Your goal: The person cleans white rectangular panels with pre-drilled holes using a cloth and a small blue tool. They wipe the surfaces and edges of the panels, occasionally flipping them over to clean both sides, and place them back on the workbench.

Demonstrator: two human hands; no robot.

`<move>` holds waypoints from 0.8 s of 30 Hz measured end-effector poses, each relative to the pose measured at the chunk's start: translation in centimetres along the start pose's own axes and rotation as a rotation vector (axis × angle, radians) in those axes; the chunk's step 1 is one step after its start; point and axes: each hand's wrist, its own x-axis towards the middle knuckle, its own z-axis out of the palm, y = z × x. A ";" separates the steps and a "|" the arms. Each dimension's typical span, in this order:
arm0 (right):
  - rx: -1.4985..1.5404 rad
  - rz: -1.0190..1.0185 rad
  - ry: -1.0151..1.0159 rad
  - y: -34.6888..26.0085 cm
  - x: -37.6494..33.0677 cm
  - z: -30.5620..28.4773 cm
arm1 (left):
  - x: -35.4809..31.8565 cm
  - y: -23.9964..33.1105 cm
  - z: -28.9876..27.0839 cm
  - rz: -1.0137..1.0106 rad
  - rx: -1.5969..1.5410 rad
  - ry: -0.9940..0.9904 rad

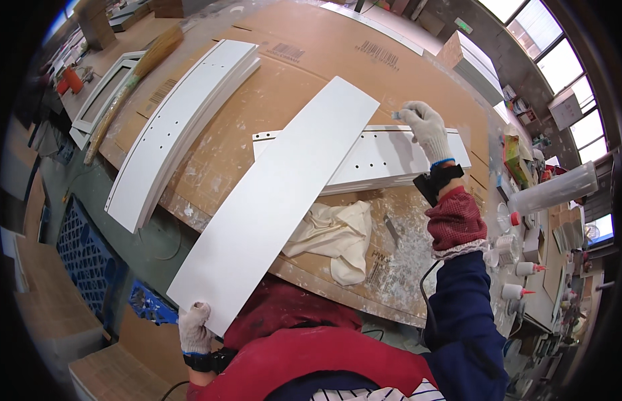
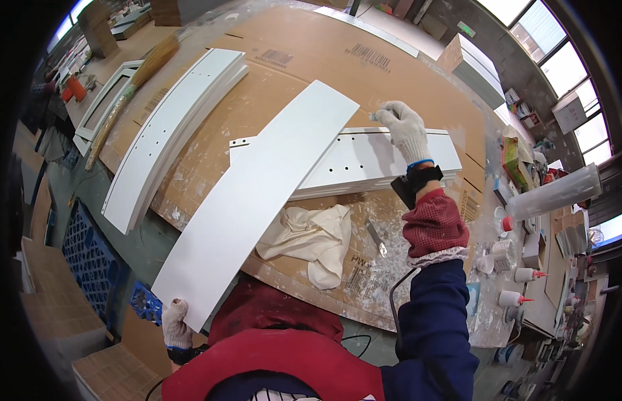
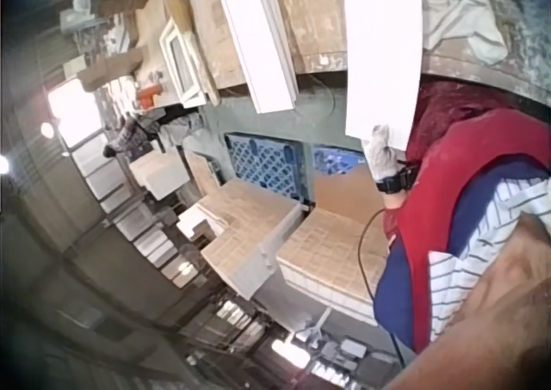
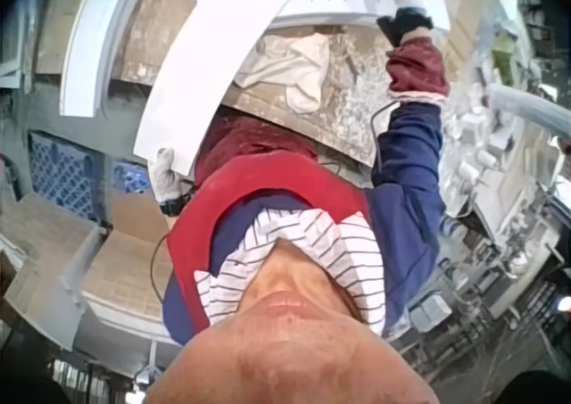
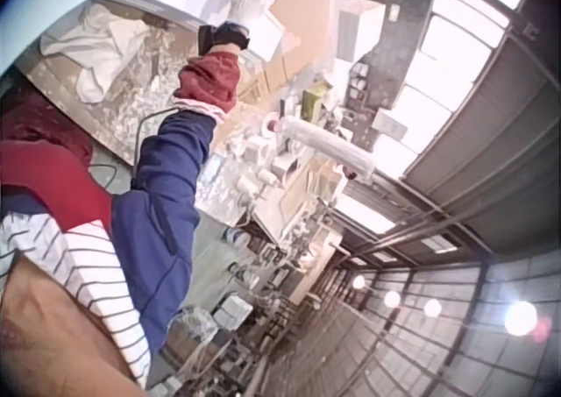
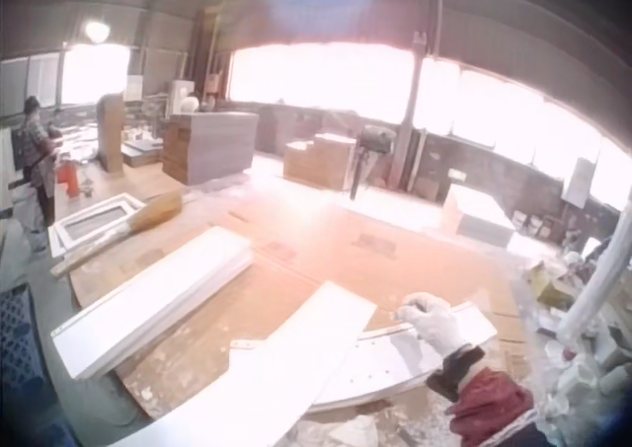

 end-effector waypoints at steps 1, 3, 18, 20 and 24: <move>-0.042 0.013 -0.011 -0.7 0.6 0.3 | -0.1 -0.1 -0.1 0.013 0.002 0.037; -0.075 -0.078 -0.008 -0.5 2.4 1.2 | -0.3 0.0 0.3 0.037 0.006 0.106; -0.013 -0.050 0.239 1.5 -4.7 -3.3 | -0.6 -0.3 1.7 0.029 0.019 0.308; 0.038 0.012 0.276 4.7 -8.3 -4.5 | -0.3 -0.2 1.9 0.048 0.128 0.293; -0.091 0.238 0.105 12.8 -13.9 -5.6 | -0.3 1.5 3.5 0.093 0.208 0.239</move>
